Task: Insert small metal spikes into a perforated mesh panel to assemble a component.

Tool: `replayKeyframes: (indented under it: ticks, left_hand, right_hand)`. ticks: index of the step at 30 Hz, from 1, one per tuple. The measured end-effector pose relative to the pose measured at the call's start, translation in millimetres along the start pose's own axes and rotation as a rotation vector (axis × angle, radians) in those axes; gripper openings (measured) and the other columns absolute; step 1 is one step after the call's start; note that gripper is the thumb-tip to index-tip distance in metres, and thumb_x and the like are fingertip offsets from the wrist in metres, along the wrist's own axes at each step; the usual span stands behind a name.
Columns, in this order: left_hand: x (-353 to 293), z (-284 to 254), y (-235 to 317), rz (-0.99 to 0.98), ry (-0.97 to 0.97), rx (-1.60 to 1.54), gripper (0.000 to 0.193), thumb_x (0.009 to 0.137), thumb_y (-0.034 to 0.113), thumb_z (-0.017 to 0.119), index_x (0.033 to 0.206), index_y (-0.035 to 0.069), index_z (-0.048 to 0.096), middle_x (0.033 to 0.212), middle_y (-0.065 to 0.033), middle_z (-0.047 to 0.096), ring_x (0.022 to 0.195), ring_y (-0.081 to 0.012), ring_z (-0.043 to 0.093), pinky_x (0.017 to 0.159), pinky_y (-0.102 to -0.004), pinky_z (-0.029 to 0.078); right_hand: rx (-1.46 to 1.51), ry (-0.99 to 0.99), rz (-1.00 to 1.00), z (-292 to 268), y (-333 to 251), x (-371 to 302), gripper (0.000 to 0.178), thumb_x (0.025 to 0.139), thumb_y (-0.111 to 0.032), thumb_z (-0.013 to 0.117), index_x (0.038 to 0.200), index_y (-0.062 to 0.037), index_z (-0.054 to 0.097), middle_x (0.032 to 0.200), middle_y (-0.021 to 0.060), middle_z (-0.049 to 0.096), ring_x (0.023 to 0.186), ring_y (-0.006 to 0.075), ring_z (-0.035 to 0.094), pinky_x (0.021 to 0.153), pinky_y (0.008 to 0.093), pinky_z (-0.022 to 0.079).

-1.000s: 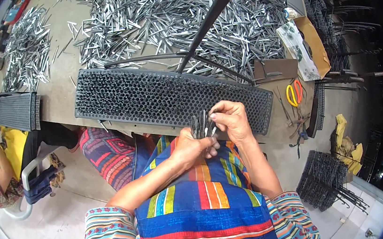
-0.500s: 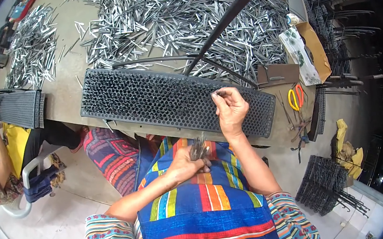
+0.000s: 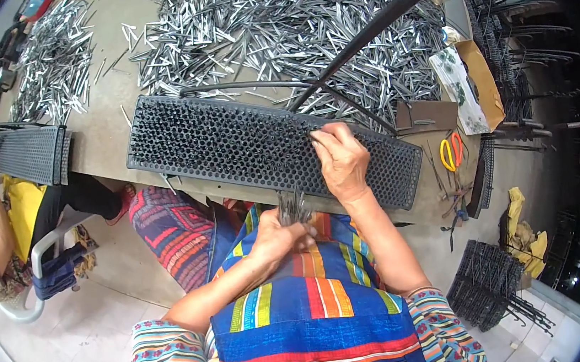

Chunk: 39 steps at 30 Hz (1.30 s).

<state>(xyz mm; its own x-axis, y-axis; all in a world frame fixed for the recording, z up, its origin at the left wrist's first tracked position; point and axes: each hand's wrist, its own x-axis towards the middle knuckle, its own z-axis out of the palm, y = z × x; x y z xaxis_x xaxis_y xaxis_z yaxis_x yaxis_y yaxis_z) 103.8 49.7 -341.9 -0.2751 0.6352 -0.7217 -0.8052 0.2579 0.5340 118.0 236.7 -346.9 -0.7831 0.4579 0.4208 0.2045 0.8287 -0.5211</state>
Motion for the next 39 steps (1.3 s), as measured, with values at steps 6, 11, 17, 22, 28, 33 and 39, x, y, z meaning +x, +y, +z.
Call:
replayKeyframes:
  ticks: [6,11,17,22,28,33,39]
  left_hand:
    - [10,7,13,0.039,-0.002,-0.106,0.01,0.085,-0.004,0.058,0.09,-0.002,0.066,0.078,-0.0101,0.069,0.061,-0.0148,0.065,0.054,-0.0268,0.054]
    - [18,13,12,0.081,-0.038,-0.047,0.009,0.086,-0.002,0.061,0.092,0.0,0.066,0.078,-0.0092,0.069,0.062,-0.0145,0.065,0.054,-0.0259,0.053]
    - [13,9,11,0.135,-0.165,0.003,0.006,0.085,-0.001,0.062,0.089,0.0,0.066,0.078,-0.0086,0.069,0.062,-0.0135,0.065,0.056,-0.0255,0.053]
    - [4,10,19,0.007,-0.303,-0.064,0.011,0.085,0.002,0.064,0.096,0.001,0.064,0.078,-0.0074,0.069,0.063,-0.0123,0.065,0.056,-0.0236,0.052]
    - [1,-3,3,-0.024,-0.425,0.007,0.016,0.086,0.002,0.063,0.102,-0.001,0.06,0.082,-0.0125,0.068,0.066,-0.0149,0.066,0.056,-0.0254,0.052]
    - [-2,2,1,-0.044,-0.177,-0.1,0.01,0.086,0.002,0.061,0.097,0.001,0.062,0.081,-0.0094,0.068,0.064,-0.0142,0.065,0.055,-0.0253,0.052]
    - [10,9,28,0.131,0.114,-0.188,0.008,0.087,0.0,0.06,0.094,0.001,0.066,0.082,-0.0089,0.07,0.066,-0.0143,0.066,0.053,-0.0264,0.052]
  right_hand:
    - [0.657,-0.586,0.509,-38,-1,-40,0.014,0.075,-0.004,0.071,0.088,0.0007,0.072,0.08,0.0043,0.063,0.071,0.0075,0.058,0.06,0.0217,0.044]
    - [0.898,-0.409,0.767,-32,-3,-70,0.015,0.079,-0.003,0.071,0.092,0.0029,0.071,0.081,0.0017,0.065,0.055,0.0029,0.05,0.05,0.0188,0.039]
    - [1.181,-0.432,0.977,-32,2,-38,0.019,0.086,-0.009,0.066,0.103,0.0009,0.069,0.08,0.0032,0.069,0.051,0.0035,0.049,0.047,0.0168,0.038]
    - [1.299,-0.533,0.972,-20,11,-42,0.015,0.085,-0.005,0.067,0.098,0.0004,0.069,0.078,0.0044,0.068,0.05,0.0041,0.05,0.045,0.0184,0.039]
    - [1.28,0.049,0.957,-16,16,-46,0.005,0.084,-0.001,0.069,0.088,0.0001,0.067,0.075,0.0081,0.067,0.047,0.0068,0.048,0.042,0.0192,0.035]
    - [1.016,0.219,0.716,-19,9,-23,0.006,0.084,-0.001,0.069,0.089,0.0013,0.068,0.075,0.0048,0.066,0.048,0.0057,0.046,0.045,0.0192,0.034]
    - [1.25,-0.146,0.99,-27,-1,-30,0.007,0.081,0.001,0.069,0.089,0.0019,0.068,0.076,0.0064,0.066,0.048,0.0046,0.046,0.043,0.0175,0.033]
